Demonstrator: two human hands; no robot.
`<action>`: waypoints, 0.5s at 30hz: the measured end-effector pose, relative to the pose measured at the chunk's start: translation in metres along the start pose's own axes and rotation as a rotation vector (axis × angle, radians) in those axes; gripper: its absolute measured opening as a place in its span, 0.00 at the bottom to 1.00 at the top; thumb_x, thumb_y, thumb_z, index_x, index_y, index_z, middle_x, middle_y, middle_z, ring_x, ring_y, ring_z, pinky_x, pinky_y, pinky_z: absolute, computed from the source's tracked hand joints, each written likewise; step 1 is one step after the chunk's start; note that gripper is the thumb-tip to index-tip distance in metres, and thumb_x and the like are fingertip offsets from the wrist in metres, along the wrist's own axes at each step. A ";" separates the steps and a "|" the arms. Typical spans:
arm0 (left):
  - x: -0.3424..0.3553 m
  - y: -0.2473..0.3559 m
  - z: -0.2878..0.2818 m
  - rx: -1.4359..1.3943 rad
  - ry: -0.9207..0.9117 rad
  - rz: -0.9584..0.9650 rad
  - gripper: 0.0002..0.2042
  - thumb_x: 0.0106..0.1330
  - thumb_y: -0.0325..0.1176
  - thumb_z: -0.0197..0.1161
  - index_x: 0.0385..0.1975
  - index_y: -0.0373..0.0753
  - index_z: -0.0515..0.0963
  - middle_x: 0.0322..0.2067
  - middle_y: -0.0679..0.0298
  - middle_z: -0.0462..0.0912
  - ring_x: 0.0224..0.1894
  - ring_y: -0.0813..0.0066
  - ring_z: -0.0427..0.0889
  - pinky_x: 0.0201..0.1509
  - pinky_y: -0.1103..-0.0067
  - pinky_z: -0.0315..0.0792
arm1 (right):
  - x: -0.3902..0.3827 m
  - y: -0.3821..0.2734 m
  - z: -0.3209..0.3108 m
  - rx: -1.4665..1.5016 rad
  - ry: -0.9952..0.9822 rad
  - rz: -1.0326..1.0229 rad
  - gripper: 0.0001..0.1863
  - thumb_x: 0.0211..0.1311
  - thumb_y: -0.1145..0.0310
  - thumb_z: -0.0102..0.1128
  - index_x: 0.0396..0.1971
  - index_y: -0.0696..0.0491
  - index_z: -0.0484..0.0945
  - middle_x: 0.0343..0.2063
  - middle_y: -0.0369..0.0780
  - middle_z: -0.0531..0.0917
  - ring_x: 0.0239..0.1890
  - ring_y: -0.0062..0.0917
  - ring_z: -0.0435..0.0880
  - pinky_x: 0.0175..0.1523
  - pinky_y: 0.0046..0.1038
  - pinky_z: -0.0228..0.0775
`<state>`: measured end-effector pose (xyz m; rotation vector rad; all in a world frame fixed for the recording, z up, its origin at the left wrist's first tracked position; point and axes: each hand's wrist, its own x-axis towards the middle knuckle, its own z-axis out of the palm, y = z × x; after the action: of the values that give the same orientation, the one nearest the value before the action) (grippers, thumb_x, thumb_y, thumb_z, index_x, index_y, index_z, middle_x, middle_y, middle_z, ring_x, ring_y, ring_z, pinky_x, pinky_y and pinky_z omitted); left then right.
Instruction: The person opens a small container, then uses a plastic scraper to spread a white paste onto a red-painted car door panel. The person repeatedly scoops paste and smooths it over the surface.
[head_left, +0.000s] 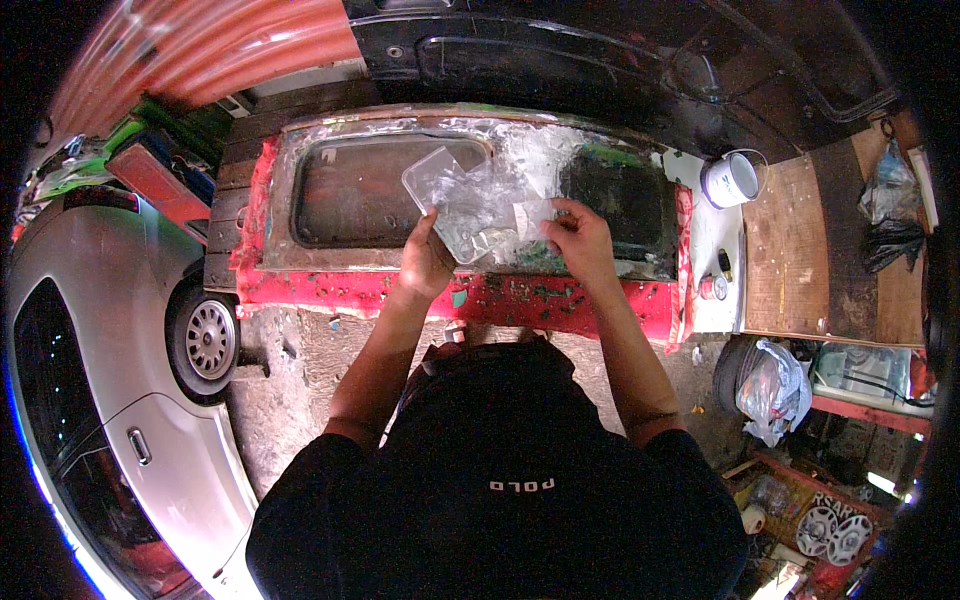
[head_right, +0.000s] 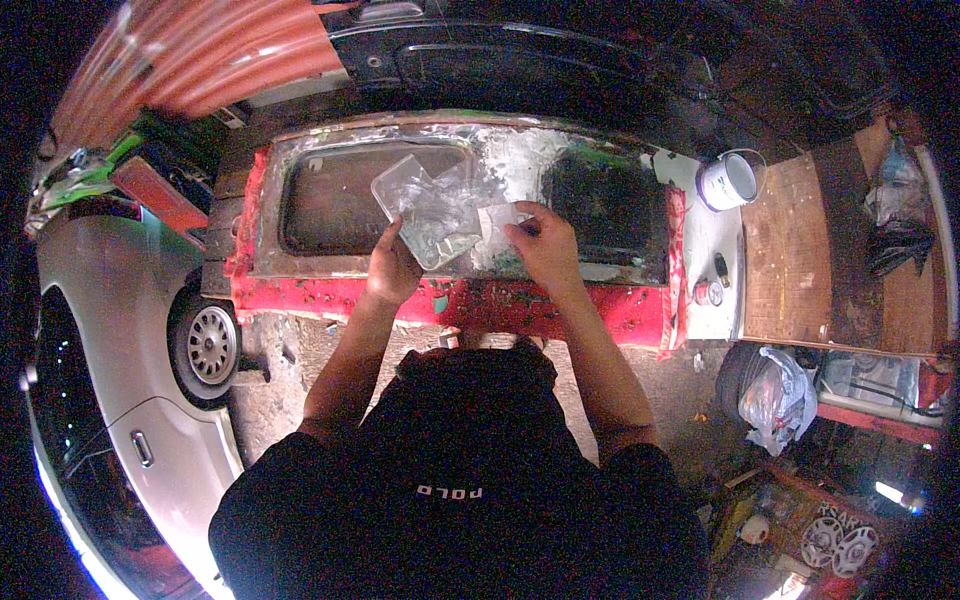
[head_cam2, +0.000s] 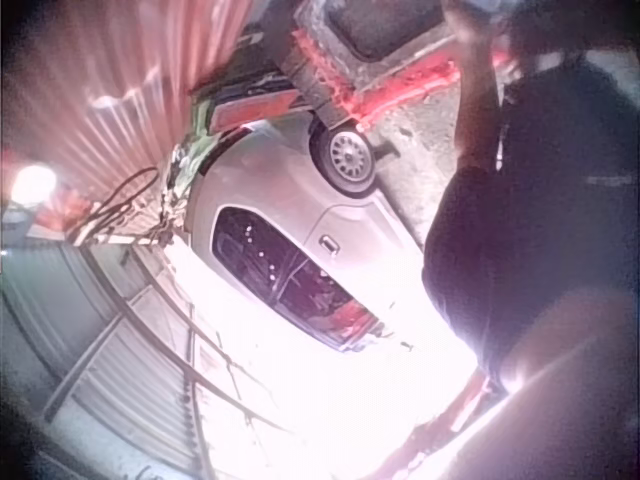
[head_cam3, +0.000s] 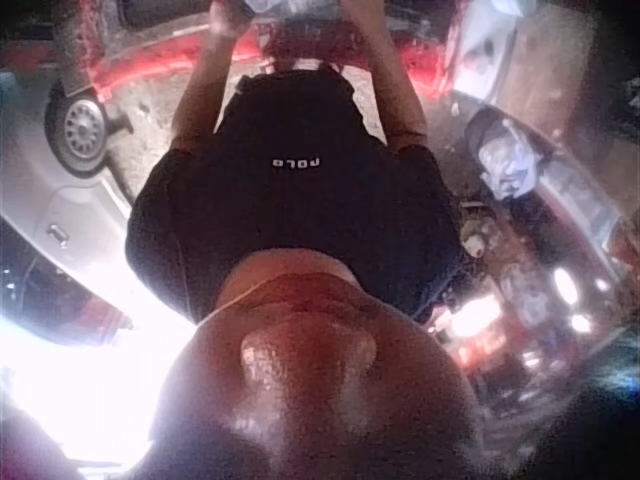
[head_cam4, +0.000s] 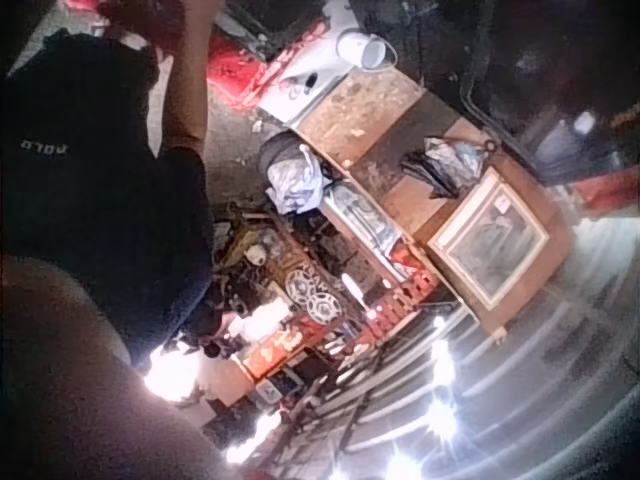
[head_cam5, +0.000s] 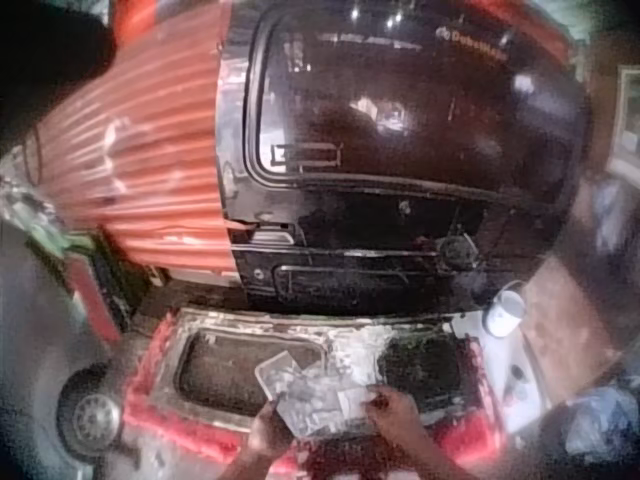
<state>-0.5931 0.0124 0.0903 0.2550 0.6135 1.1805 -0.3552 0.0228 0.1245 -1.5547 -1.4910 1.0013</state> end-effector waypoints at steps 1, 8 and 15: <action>0.000 0.000 0.000 0.001 0.002 0.001 0.29 0.67 0.49 0.49 0.64 0.39 0.56 0.60 0.56 0.66 0.61 0.58 0.67 0.64 0.63 0.61 | 0.000 -0.001 0.000 0.032 0.003 0.009 0.18 0.52 0.70 0.65 0.43 0.58 0.77 0.22 0.42 0.83 0.20 0.23 0.80 0.27 0.26 0.71; 0.012 -0.004 -0.033 -0.094 0.053 0.022 0.26 0.69 0.46 0.46 0.62 0.38 0.58 0.59 0.56 0.67 0.61 0.58 0.66 0.65 0.63 0.59 | 0.010 0.024 -0.021 0.418 0.054 0.107 0.11 0.54 0.76 0.62 0.37 0.57 0.74 0.24 0.37 0.80 0.21 0.21 0.78 0.24 0.22 0.70; 0.027 -0.028 -0.074 -0.097 0.068 0.007 0.27 0.69 0.48 0.46 0.63 0.41 0.57 0.61 0.59 0.65 0.61 0.60 0.67 0.64 0.63 0.61 | 0.010 0.105 -0.037 0.734 0.182 0.271 0.08 0.56 0.76 0.61 0.35 0.55 0.74 0.28 0.37 0.79 0.25 0.24 0.81 0.29 0.25 0.78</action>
<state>-0.6065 0.0177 0.0081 0.1351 0.6136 1.2263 -0.2777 0.0278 0.0437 -1.2645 -0.6666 1.3272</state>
